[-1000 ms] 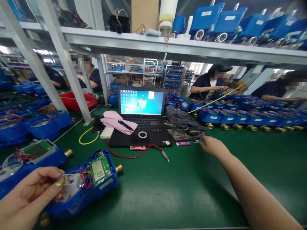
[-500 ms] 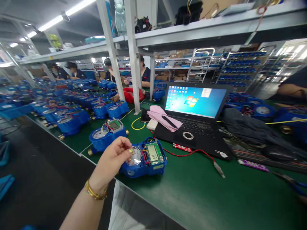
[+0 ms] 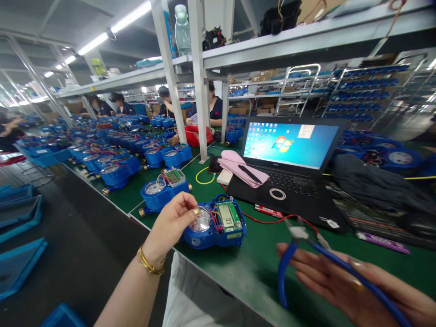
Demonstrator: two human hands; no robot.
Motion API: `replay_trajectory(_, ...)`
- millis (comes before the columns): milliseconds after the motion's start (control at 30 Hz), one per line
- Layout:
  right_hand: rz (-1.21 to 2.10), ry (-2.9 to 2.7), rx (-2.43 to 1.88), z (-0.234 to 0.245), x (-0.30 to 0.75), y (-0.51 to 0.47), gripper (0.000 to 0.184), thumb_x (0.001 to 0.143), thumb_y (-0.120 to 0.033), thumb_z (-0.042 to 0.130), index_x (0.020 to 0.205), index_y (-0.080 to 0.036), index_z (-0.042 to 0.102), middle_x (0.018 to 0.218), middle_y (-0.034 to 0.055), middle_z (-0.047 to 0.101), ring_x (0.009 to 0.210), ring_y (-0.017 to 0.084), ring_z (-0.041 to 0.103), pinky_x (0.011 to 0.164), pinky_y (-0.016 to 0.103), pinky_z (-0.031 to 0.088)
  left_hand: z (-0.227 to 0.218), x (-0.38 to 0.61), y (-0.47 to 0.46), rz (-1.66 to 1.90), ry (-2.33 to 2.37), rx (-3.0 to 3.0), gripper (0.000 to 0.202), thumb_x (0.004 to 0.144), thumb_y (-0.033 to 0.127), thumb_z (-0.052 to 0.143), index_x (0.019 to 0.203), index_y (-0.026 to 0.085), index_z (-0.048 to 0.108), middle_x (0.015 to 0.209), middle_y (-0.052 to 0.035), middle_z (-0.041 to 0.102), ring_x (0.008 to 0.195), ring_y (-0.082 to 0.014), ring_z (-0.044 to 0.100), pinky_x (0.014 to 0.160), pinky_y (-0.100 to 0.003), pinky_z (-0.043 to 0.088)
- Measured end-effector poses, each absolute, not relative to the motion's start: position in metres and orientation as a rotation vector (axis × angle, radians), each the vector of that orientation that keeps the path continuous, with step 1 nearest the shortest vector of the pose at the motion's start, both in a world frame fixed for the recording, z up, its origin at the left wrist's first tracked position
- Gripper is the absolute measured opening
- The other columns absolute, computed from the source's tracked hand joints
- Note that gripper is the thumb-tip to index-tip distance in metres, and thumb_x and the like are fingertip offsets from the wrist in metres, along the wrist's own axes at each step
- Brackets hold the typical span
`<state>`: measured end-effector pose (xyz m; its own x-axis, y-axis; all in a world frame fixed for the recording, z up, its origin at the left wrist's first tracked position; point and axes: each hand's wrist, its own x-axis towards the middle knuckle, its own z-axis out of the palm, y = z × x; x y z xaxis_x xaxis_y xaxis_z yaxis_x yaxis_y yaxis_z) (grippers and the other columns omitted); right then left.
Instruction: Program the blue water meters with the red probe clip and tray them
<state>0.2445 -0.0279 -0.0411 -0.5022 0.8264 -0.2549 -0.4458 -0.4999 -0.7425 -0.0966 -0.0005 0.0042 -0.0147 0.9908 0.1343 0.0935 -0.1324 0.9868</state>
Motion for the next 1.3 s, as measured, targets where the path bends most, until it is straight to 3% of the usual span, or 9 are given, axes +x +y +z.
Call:
replay_trajectory(167, 2.361, -0.789, -0.533, -0.013, 0.175, -0.038, 0.024, 0.075, -0.037, 0.072, 0.093, -0.021, 0.072, 0.117, 0.0097, 0.064, 0.122, 0.03, 0.048, 0.107, 0.047, 0.027, 0.006, -0.095, -0.001, 1.292, 1.228, 1.34, 0.018, 0.074, 0.027, 0.064, 0.081, 0.018, 0.05, 0.07, 0.0046, 0.051, 0.06, -0.0082, 0.049, 0.058, -0.021, 0.042)
replay_trajectory(267, 2.43, -0.854, -0.54, -0.006, 0.15, -0.039, 0.026, 0.075, -0.039, 0.071, 0.09, -0.018, 0.071, 0.102, 0.0103, 0.069, 0.112, 0.029, 0.055, 0.103, 0.045, 0.031, 0.005, -0.095, -0.003, 1.293, 1.221, 1.332, 0.02, 0.073, 0.028, 0.066, 0.08, 0.017, 0.05, 0.07, 0.0037, 0.052, 0.061, -0.0087, 0.048, 0.058, -0.021, 0.041)
replay_trajectory(400, 2.384, -0.823, -0.672, -0.008, 0.122, -0.039, 0.032, 0.072, -0.042, 0.07, 0.088, -0.015, 0.068, 0.098, 0.0108, 0.069, 0.1, 0.026, 0.062, 0.087, 0.035, 0.043, 0.005, -0.095, -0.004, 1.302, 1.208, 1.332, 0.022, 0.073, 0.029, 0.068, 0.079, 0.017, 0.05, 0.074, 0.0025, 0.053, 0.063, -0.0083, 0.046, 0.058, -0.02, 0.038)
replay_trajectory(667, 2.31, -0.63, -0.72, -0.009, 0.094, -0.032, 0.025, 0.076, -0.038, 0.066, 0.078, -0.014, 0.06, 0.098, 0.0097, 0.068, 0.093, 0.022, 0.064, 0.078, 0.029, 0.046, 0.005, -0.094, -0.005, 1.292, 1.194, 1.329, 0.021, 0.075, 0.029, 0.068, 0.08, 0.017, 0.05, 0.076, 0.0021, 0.054, 0.064, -0.0089, 0.047, 0.059, -0.021, 0.039)
replay_trajectory(1300, 2.171, -0.629, -0.858, 0.007, 0.074, -0.032, 0.059, 0.045, -0.057, 0.08, 0.08, -0.013, 0.064, 0.084, 0.0075, 0.068, 0.075, 0.018, 0.063, 0.068, 0.027, 0.043, 0.005, -0.097, -0.006, 1.299, 1.205, 1.323, 0.02, 0.076, 0.028, 0.067, 0.081, 0.018, 0.051, 0.082, 0.0009, 0.053, 0.068, -0.0102, 0.048, 0.06, -0.021, 0.04)
